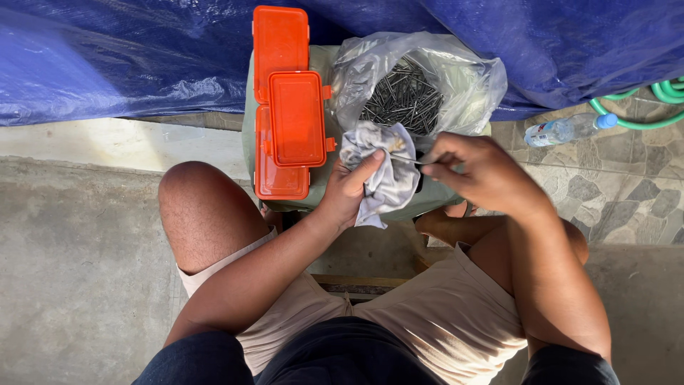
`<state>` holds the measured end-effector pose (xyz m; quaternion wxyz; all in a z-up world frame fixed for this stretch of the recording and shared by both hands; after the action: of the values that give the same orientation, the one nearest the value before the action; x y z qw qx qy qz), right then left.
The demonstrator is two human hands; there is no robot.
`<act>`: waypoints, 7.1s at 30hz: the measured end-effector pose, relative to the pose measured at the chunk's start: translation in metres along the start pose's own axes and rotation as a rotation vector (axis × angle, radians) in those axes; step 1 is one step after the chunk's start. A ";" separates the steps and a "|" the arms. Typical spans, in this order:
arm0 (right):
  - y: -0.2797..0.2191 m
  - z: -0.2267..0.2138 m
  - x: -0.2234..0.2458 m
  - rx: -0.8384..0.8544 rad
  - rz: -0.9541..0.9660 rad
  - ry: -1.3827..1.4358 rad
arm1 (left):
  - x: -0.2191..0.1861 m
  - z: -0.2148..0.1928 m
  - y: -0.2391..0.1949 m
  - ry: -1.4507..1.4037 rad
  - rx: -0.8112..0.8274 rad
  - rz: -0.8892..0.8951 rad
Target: The person cleans various metal hardware items and their storage containers using a white cloth.
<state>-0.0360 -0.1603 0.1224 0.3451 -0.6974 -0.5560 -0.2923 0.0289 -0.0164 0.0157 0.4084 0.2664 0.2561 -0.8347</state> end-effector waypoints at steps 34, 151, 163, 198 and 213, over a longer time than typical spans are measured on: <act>0.009 0.036 0.003 -0.122 0.031 -0.363 | 0.021 -0.018 -0.003 0.705 0.514 0.282; 0.040 0.023 -0.015 -0.111 0.157 -0.136 | 0.059 -0.041 -0.006 0.059 0.023 -0.122; 0.006 0.042 -0.035 -0.032 0.278 -0.246 | 0.031 -0.015 0.009 0.221 0.067 0.015; 0.013 0.067 -0.042 -0.282 0.040 0.398 | 0.014 0.000 0.006 -0.038 0.164 -0.225; 0.003 0.012 -0.023 -0.108 0.145 -0.017 | 0.047 -0.053 0.028 0.388 0.308 0.069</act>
<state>-0.0376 -0.1643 0.0963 0.3227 -0.7559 -0.4904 -0.2899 0.0400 -0.0232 -0.0592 0.3344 0.4891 0.1903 -0.7828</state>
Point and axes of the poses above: each hand's wrist, its own y-axis towards the middle knuckle, its own z-axis out of the palm, x = y × z, the point moved 3 cm from there along y, towards the middle knuckle, and after that the axes turned 6 degrees about z, right-handed, at the moved point
